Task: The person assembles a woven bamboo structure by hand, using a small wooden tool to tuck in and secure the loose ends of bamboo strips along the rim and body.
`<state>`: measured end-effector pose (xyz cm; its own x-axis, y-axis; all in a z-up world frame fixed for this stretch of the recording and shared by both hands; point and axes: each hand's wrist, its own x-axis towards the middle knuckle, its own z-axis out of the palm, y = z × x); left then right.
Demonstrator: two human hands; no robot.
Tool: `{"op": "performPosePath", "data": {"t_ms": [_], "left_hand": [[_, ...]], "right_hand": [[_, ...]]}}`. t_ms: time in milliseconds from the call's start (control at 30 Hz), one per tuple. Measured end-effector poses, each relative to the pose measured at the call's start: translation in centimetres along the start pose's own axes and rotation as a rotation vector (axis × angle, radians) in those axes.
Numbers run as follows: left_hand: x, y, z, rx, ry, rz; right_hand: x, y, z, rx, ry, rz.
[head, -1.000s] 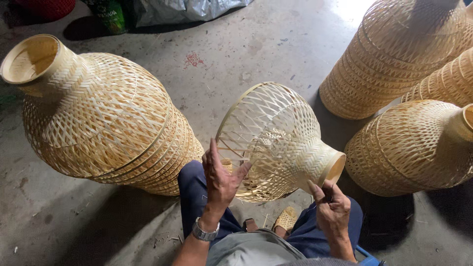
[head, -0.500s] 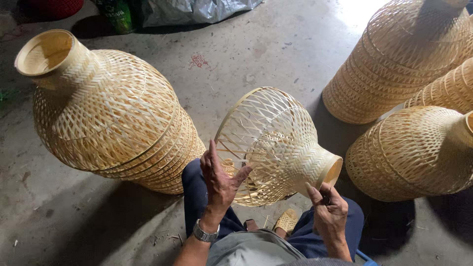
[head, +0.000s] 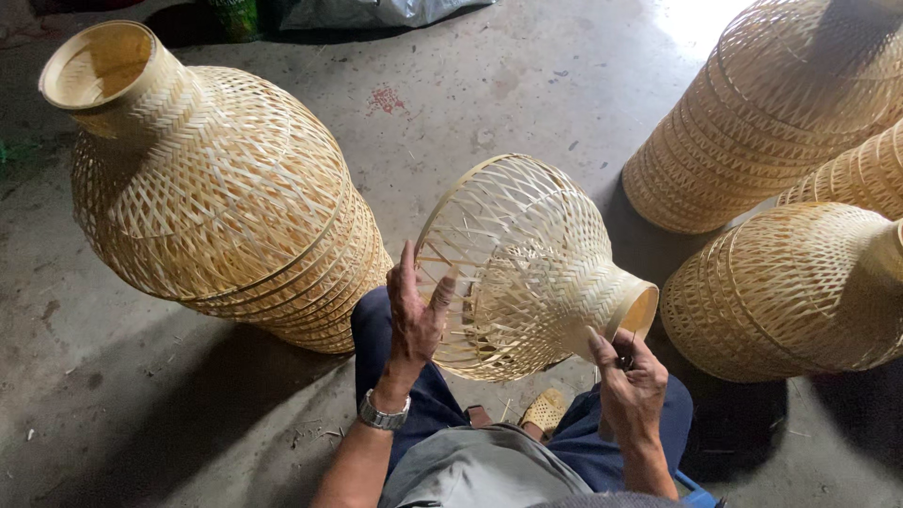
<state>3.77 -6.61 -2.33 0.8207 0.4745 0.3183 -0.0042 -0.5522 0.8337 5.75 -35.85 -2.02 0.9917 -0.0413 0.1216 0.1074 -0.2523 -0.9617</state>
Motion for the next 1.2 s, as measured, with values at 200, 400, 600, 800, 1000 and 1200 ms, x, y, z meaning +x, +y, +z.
{"op": "performPosePath", "data": {"t_ms": [200,400,600,800,1000,1200], "left_hand": [[1.9,1.5,-2.1,-0.047,0.020,0.165],[4.5,4.0,-3.0,0.153,-0.227,0.243],[4.5,4.7,-3.0,0.234,-0.344,0.157],[4.0,5.1,-3.0,0.261,-0.415,0.122],[3.7,3.9,-2.3,0.289,-0.326,0.194],[3.5,3.2,-1.8,0.206,-0.261,0.248]], "right_hand": [[-0.5,-0.4,0.0,-0.003,0.003,-0.059],[-1.3,-1.1,0.2,-0.039,0.012,-0.171],[-1.7,-2.1,0.0,-0.103,0.021,-0.300],[-2.2,-3.0,-0.1,-0.154,0.023,-0.325],[-2.7,-3.4,0.2,-0.203,0.005,-0.378],[-2.8,-3.1,0.0,-0.266,-0.024,-0.436]]}}
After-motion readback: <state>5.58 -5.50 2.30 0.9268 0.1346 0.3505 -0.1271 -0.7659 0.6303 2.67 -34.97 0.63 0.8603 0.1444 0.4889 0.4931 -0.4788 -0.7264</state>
